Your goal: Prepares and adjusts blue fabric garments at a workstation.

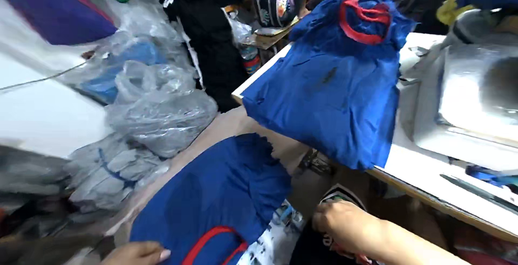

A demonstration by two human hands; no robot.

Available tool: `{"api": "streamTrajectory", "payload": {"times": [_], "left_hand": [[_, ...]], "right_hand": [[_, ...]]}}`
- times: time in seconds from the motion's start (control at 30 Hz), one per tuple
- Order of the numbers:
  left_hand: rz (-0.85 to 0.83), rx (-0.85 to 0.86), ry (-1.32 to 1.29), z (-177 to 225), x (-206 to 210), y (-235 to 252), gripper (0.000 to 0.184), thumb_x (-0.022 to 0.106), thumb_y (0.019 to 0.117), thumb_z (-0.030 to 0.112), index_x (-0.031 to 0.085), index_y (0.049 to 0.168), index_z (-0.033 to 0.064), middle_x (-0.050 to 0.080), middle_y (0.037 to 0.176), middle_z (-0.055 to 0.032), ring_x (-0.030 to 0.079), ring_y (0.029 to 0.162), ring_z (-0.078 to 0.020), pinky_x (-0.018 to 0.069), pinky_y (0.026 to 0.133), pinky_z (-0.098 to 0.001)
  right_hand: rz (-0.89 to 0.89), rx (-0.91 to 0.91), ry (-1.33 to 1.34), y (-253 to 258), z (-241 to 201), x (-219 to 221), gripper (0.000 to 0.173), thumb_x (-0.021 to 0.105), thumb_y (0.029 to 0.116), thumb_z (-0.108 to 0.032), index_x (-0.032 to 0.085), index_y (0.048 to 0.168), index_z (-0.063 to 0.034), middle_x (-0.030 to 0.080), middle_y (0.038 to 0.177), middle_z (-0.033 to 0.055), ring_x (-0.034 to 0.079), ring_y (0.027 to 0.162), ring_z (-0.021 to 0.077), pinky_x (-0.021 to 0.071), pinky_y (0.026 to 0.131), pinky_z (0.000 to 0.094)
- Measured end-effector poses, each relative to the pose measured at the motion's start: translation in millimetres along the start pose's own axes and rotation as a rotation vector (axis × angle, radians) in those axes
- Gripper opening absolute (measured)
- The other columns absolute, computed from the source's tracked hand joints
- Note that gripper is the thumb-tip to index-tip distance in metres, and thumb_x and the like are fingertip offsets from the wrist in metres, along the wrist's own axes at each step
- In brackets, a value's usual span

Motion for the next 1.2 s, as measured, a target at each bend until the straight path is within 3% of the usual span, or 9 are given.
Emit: {"api": "streamTrajectory", "payload": {"times": [0.1,0.23,0.33,0.43,0.53,0.77,0.97,1.1,1.2], "left_hand": [[0.289,0.455,-0.038,94,-40,16,0.033,0.055,0.1041,0.018,0.07,0.121,-0.0059,0.071,0.112,-0.0269,0.069,0.104,-0.0416,0.0502,0.095,-0.0614],[0.678,1.03,0.017,267,-41,34,0.026,0.055,0.099,0.017,0.078,0.107,0.0075,0.075,0.105,-0.0059,0.072,0.098,-0.0205,0.0584,0.086,-0.0453],[0.696,1.293,0.044,394,-31,39,0.021,0.059,0.0982,0.005,0.076,0.109,0.0013,0.075,0.107,-0.0136,0.072,0.101,-0.0256,0.0582,0.09,-0.0444],[0.602,1.189,0.133,498,-22,53,0.028,0.054,0.1039,0.009,0.072,0.122,-0.0011,0.071,0.118,-0.0219,0.068,0.112,-0.0352,0.0518,0.099,-0.0525],[0.468,0.881,0.322,565,-17,82,0.039,0.052,0.1061,0.019,0.06,0.139,-0.0007,0.06,0.136,-0.0262,0.057,0.129,-0.0424,0.0445,0.105,-0.0596],[0.538,0.687,0.533,597,-8,80,0.028,0.054,0.1032,0.01,0.065,0.124,-0.0046,0.065,0.123,-0.0284,0.063,0.117,-0.0458,0.0509,0.09,-0.0618],[0.38,0.776,0.208,581,-50,103,0.028,0.057,0.103,0.017,0.073,0.113,-0.0037,0.067,0.118,-0.0284,0.061,0.118,-0.0451,0.0431,0.099,-0.0656],[0.217,0.742,-0.179,566,-55,118,0.027,0.058,0.1034,0.016,0.069,0.119,-0.0038,0.067,0.119,-0.0229,0.063,0.111,-0.0322,0.0468,0.098,-0.0513],[0.102,0.834,-0.538,553,-56,117,0.021,0.054,0.1044,0.009,0.063,0.118,-0.0043,0.065,0.099,-0.01,0.059,0.083,-0.0125,0.0507,0.08,-0.0303]], "right_hand": [[0.582,-0.168,-0.047,-56,18,-8,0.01,0.064,0.0943,-0.005,0.073,0.093,-0.0025,0.075,0.095,0.0158,0.075,0.088,0.0318,0.0617,0.075,0.0483],[0.936,-0.032,0.003,-136,26,-43,0.019,0.057,0.1018,-0.011,0.074,0.105,-0.0036,0.076,0.103,0.0126,0.073,0.097,0.0207,0.0581,0.087,0.0329],[1.178,0.169,0.08,-178,52,-45,0.026,0.052,0.1047,-0.016,0.074,0.109,-0.0018,0.075,0.104,0.0115,0.068,0.101,0.0108,0.0527,0.092,0.026],[1.376,0.171,0.107,-188,77,-31,0.025,0.05,0.106,-0.016,0.072,0.111,-0.006,0.072,0.104,0.0035,0.064,0.101,-0.0017,0.0516,0.093,0.0153],[1.442,0.195,-0.008,-181,69,-30,0.023,0.052,0.1032,-0.011,0.073,0.106,-0.0044,0.075,0.102,0.0106,0.066,0.107,0.0079,0.0473,0.099,0.0191],[1.463,0.143,-0.002,-179,71,-30,0.02,0.052,0.1035,-0.01,0.071,0.105,-0.005,0.074,0.102,0.0095,0.066,0.107,0.0065,0.0466,0.098,0.0151],[1.489,0.147,-0.035,-177,69,-30,0.021,0.053,0.1023,-0.01,0.073,0.105,-0.0052,0.075,0.101,0.0101,0.067,0.107,0.0073,0.0458,0.1,0.0153],[1.497,0.129,-0.043,-176,73,-30,0.021,0.052,0.1038,-0.012,0.072,0.106,-0.0073,0.074,0.101,0.0077,0.066,0.105,0.0058,0.0468,0.097,0.0146],[1.505,0.123,-0.045,-176,75,-29,0.022,0.052,0.1031,-0.012,0.073,0.107,-0.008,0.074,0.101,0.0067,0.066,0.103,0.0047,0.0478,0.095,0.0139]]}}
Point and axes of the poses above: each hand's wrist, its own y-axis towards the middle knuckle, its own x-axis out of the palm, z = x × y, the point moved 3 cm from there along y, towards the middle knuckle
